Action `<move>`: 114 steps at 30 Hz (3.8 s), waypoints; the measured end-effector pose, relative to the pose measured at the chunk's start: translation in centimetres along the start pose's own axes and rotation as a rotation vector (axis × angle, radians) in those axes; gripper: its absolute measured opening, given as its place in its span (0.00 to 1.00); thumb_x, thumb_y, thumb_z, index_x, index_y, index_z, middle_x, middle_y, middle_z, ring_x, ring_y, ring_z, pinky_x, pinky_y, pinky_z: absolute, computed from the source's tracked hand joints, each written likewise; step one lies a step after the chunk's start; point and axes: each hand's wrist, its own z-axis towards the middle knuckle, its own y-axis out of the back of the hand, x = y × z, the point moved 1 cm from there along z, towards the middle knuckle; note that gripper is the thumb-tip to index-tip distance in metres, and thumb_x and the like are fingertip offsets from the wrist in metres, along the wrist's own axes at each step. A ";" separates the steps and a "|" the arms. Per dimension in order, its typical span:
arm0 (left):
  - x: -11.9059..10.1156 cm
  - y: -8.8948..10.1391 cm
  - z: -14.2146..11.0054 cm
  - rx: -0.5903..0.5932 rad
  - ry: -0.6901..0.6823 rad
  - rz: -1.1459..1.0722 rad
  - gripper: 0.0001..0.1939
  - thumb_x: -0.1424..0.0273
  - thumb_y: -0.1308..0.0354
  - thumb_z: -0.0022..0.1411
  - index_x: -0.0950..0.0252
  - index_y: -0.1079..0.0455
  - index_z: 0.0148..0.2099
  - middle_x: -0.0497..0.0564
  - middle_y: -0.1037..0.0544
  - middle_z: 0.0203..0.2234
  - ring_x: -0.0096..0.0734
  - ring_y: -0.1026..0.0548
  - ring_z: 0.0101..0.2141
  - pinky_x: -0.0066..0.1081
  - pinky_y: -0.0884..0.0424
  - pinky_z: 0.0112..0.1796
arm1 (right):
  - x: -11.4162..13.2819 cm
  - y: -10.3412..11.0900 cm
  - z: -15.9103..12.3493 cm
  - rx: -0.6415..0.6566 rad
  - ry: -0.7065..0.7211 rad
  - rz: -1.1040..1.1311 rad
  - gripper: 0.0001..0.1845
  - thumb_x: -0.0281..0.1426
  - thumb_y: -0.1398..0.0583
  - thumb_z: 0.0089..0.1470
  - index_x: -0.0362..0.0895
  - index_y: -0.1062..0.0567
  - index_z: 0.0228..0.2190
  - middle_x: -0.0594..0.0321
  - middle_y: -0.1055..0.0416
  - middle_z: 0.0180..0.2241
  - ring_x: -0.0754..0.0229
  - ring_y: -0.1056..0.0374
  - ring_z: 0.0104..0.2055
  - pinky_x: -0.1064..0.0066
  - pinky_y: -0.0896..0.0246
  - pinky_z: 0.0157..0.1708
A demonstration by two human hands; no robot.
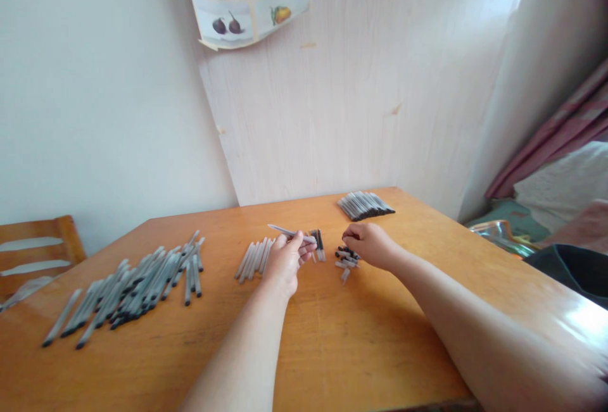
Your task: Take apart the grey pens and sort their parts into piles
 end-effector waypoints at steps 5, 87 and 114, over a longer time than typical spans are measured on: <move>-0.1 -0.3 -0.1 0.075 -0.007 -0.015 0.12 0.64 0.38 0.55 0.65 0.34 0.37 0.57 0.20 0.37 0.33 0.21 0.35 0.27 0.30 0.31 | 1.5 -1.0 -0.6 0.041 0.080 0.263 0.14 0.36 0.45 0.53 0.42 0.23 0.29 0.65 0.30 0.23 0.65 0.38 0.25 0.75 0.47 0.25; -2.3 3.4 2.3 -0.350 -0.059 -0.115 0.09 0.65 0.40 0.54 0.64 0.35 0.34 0.47 0.25 0.24 0.21 0.29 0.20 0.21 0.40 0.22 | 3.6 -2.2 -1.4 -0.178 -0.023 -0.470 0.12 0.34 0.50 0.58 0.45 0.28 0.31 0.58 0.27 0.34 0.59 0.33 0.38 0.70 0.53 0.30; -2.2 3.0 2.0 -0.344 -0.071 -0.076 0.15 0.60 0.37 0.50 0.65 0.37 0.32 0.46 0.28 0.19 0.20 0.33 0.17 0.21 0.41 0.20 | 4.5 -3.5 -1.7 0.045 0.112 -0.456 0.12 0.36 0.47 0.58 0.46 0.26 0.34 0.59 0.26 0.35 0.59 0.32 0.38 0.71 0.50 0.30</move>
